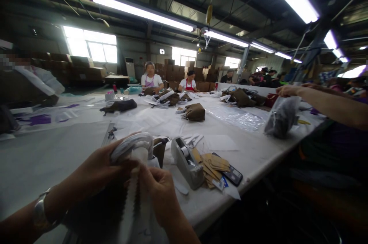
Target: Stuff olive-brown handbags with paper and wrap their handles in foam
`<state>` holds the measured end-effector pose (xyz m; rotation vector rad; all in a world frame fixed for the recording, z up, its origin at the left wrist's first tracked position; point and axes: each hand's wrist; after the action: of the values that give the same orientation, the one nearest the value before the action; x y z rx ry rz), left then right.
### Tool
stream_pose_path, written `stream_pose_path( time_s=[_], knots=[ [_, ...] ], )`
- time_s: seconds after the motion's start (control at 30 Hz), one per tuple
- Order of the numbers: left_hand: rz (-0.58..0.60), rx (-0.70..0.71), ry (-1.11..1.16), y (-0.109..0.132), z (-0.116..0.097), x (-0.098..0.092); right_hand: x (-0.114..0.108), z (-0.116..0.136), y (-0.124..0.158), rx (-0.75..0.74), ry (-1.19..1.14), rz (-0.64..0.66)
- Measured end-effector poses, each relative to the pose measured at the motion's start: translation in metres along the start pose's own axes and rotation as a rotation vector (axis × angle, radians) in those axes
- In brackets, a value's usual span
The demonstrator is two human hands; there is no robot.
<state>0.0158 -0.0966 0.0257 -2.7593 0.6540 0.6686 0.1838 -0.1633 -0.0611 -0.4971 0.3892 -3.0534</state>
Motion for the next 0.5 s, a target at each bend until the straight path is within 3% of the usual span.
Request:
stream_pose_path(
  time_s=[0.07, 0.17, 0.23, 0.3, 0.37, 0.43, 0.5],
  knots=[
    [-0.064, -0.024, -0.073, 0.0, -0.001, -0.004, -0.013, -0.001, -0.006, -0.083, 0.157, -0.154],
    [-0.109, -0.135, -0.078, 0.001, -0.005, -0.01, -0.049, -0.01, -0.02, -0.175, 0.666, -0.382],
    [-0.085, -0.194, -0.046, 0.001, -0.008, -0.013, -0.07, -0.019, -0.028, -0.164, 0.956, -0.406],
    [-0.072, -0.227, -0.022, 0.0, -0.009, -0.013, -0.076, -0.023, -0.03, -0.186, 1.039, -0.383],
    [-0.071, -0.245, -0.013, -0.001, -0.009, -0.01, -0.064, -0.02, -0.026, -0.304, 0.972, -0.355],
    [-0.088, -0.227, -0.027, -0.003, -0.008, -0.007, -0.037, -0.011, -0.018, -0.414, 0.803, -0.267],
    [-0.112, -0.172, -0.071, -0.004, -0.007, -0.004, -0.008, -0.001, -0.013, -0.373, 0.542, -0.121]
  ],
)
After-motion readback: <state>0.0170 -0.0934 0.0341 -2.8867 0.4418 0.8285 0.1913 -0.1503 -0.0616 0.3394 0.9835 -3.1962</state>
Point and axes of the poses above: each hand's wrist, its own y-axis away from the middle knuckle, its own x-axis out of the palm, z = x × y, and after that the axes turned 5 degrees about -x, right-handed
